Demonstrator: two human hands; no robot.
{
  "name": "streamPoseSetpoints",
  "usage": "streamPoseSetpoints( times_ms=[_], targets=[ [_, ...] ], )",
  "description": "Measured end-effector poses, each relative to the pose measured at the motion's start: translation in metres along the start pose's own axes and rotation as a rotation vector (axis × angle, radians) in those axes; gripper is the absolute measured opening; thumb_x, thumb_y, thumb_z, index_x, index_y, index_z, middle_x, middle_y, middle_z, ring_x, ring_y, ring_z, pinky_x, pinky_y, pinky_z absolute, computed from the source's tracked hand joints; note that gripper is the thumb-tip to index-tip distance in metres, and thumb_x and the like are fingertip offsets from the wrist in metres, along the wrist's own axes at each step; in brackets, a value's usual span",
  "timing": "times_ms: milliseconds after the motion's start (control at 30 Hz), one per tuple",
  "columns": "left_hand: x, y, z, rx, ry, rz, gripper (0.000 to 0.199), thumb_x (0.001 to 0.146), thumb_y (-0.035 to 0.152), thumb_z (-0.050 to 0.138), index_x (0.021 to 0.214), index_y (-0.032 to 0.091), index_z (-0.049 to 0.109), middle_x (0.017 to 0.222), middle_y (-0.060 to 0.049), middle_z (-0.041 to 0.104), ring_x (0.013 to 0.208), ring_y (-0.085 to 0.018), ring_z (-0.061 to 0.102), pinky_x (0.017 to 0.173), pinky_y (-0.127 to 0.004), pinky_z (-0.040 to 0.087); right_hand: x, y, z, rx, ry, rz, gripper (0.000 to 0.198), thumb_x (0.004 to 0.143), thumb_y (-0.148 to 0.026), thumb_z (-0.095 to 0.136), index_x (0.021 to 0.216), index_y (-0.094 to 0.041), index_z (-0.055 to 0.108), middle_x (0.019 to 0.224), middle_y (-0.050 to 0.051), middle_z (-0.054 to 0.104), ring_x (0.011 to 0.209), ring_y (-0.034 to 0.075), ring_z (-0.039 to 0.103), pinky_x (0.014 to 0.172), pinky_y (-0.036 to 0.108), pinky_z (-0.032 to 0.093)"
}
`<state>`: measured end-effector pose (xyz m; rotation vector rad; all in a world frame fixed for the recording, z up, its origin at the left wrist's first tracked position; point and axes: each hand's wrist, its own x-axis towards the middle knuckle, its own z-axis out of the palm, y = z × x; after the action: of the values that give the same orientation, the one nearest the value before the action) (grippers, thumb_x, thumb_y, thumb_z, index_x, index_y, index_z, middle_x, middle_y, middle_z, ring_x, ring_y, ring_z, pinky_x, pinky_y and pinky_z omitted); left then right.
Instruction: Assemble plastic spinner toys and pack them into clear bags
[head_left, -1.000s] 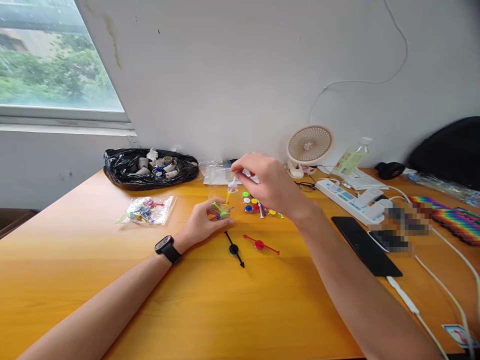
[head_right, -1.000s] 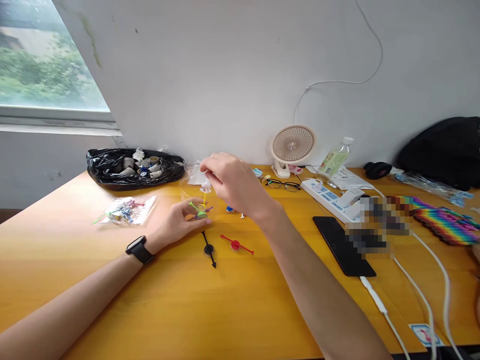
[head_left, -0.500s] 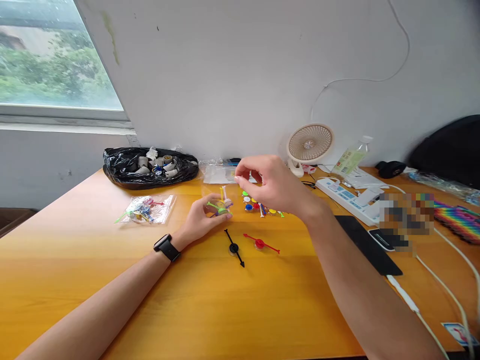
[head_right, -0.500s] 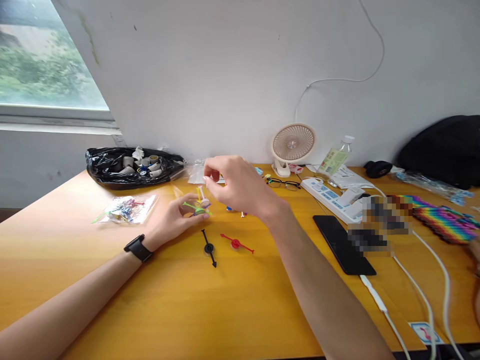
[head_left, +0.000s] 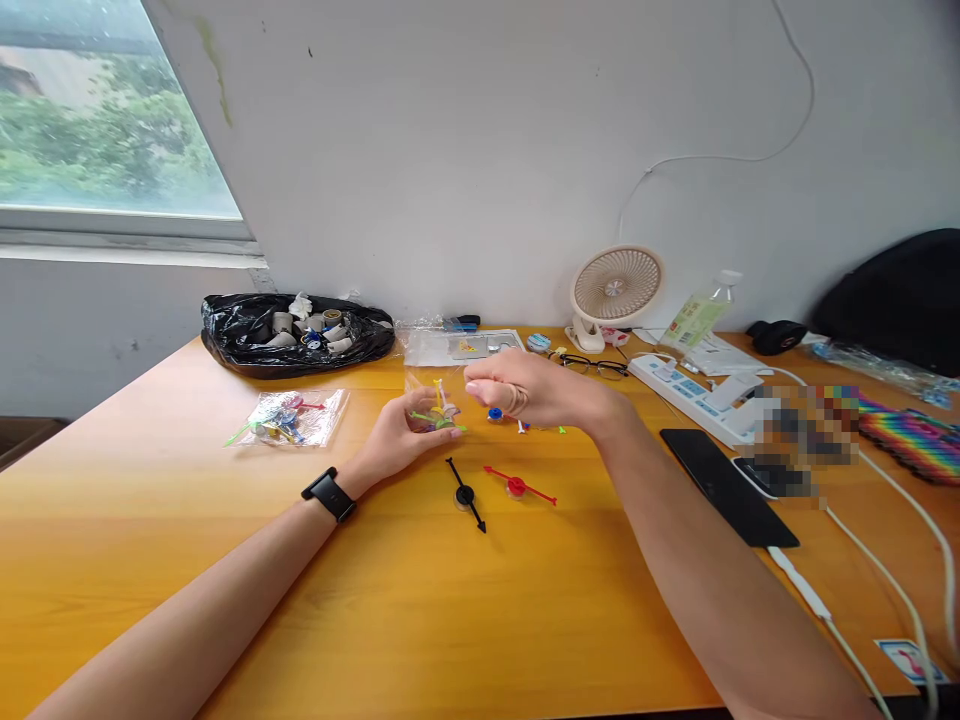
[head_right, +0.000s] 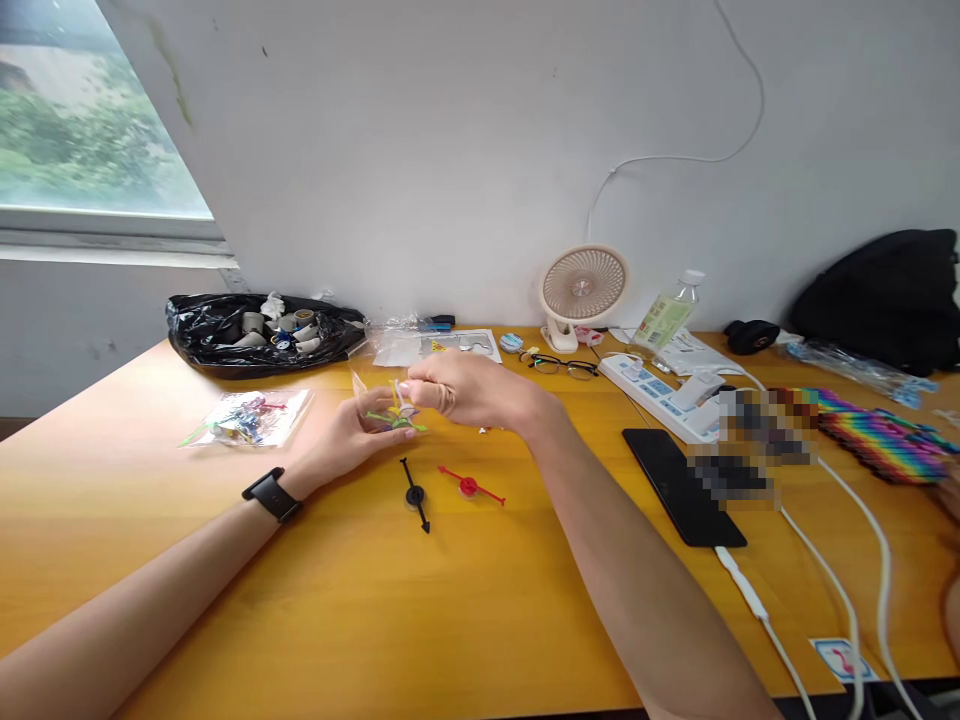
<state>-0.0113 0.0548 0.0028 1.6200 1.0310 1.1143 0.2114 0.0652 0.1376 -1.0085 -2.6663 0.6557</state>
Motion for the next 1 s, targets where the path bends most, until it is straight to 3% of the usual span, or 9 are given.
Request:
streamPoseSetpoints(
  times_ms=[167, 300, 400, 533, 667, 800, 900, 1000],
  targets=[
    [0.003, -0.006, -0.004, -0.060, -0.022, 0.001, 0.057, 0.074, 0.046, 0.091, 0.117, 0.016, 0.069, 0.110, -0.010, 0.080, 0.097, -0.027, 0.077, 0.088, -0.038, 0.063, -0.002, 0.007, 0.001, -0.189, -0.384, 0.278, 0.041, 0.098, -0.054, 0.051, 0.081, -0.019, 0.059, 0.078, 0.003, 0.062, 0.063, 0.014, 0.051, 0.057, 0.029, 0.030],
    [0.004, -0.006, -0.006, -0.107, -0.006, -0.011, 0.054, 0.074, 0.046, 0.092, 0.113, 0.016, 0.070, 0.112, -0.010, 0.079, 0.098, -0.026, 0.078, 0.089, -0.037, 0.062, 0.000, 0.012, 0.008, -0.257, -0.595, 0.387, 0.042, 0.074, -0.060, 0.080, 0.083, -0.020, 0.071, 0.087, 0.005, 0.072, 0.075, 0.020, 0.063, 0.060, 0.030, 0.038],
    [0.004, -0.004, -0.006, -0.132, 0.004, -0.051, 0.054, 0.074, 0.047, 0.091, 0.113, 0.016, 0.070, 0.111, -0.010, 0.079, 0.094, -0.024, 0.078, 0.084, -0.034, 0.062, 0.007, 0.007, 0.022, -0.290, -0.691, 0.489, 0.038, 0.061, -0.047, 0.091, 0.077, -0.019, 0.070, 0.081, 0.005, 0.073, 0.074, 0.024, 0.067, 0.061, 0.031, 0.043],
    [0.004, -0.002, -0.006, -0.117, 0.042, -0.073, 0.057, 0.074, 0.049, 0.091, 0.116, 0.016, 0.069, 0.102, -0.008, 0.080, 0.083, -0.021, 0.077, 0.072, -0.029, 0.061, 0.016, 0.000, 0.041, -0.262, -0.803, 0.584, 0.024, 0.065, -0.024, 0.086, 0.068, -0.017, 0.064, 0.070, 0.005, 0.072, 0.069, 0.024, 0.070, 0.064, 0.032, 0.049],
    [0.004, 0.000, -0.006, -0.078, 0.031, -0.082, 0.060, 0.077, 0.050, 0.089, 0.121, 0.016, 0.067, 0.094, -0.006, 0.079, 0.076, -0.019, 0.075, 0.065, -0.025, 0.058, 0.014, 0.006, 0.037, -0.127, -0.756, 0.499, 0.015, 0.073, -0.022, 0.077, 0.077, -0.017, 0.063, 0.069, 0.005, 0.071, 0.070, 0.024, 0.072, 0.064, 0.031, 0.051],
    [0.002, 0.004, -0.005, -0.113, -0.036, -0.087, 0.062, 0.076, 0.048, 0.090, 0.123, 0.017, 0.064, 0.100, -0.008, 0.080, 0.081, -0.022, 0.078, 0.068, -0.028, 0.060, 0.003, 0.013, 0.012, 0.204, -0.645, 0.270, 0.023, 0.083, -0.023, 0.069, 0.104, -0.018, 0.061, 0.085, 0.002, 0.073, 0.071, 0.017, 0.071, 0.067, 0.026, 0.052],
    [0.001, 0.004, -0.002, -0.152, -0.096, -0.072, 0.067, 0.072, 0.043, 0.094, 0.125, 0.016, 0.063, 0.108, -0.009, 0.080, 0.090, -0.024, 0.078, 0.078, -0.032, 0.063, -0.007, 0.009, -0.009, 0.341, -0.481, 0.047, 0.026, 0.092, -0.027, 0.064, 0.117, -0.018, 0.061, 0.092, 0.003, 0.071, 0.077, 0.014, 0.066, 0.070, 0.025, 0.050],
    [0.001, -0.001, 0.000, -0.163, -0.125, -0.058, 0.068, 0.070, 0.039, 0.095, 0.125, 0.016, 0.063, 0.110, -0.009, 0.080, 0.093, -0.025, 0.078, 0.083, -0.035, 0.064, -0.015, 0.000, -0.022, 0.300, -0.213, -0.030, 0.027, 0.098, -0.030, 0.058, 0.122, -0.019, 0.065, 0.098, 0.004, 0.068, 0.082, 0.015, 0.061, 0.068, 0.025, 0.047]
  ],
)
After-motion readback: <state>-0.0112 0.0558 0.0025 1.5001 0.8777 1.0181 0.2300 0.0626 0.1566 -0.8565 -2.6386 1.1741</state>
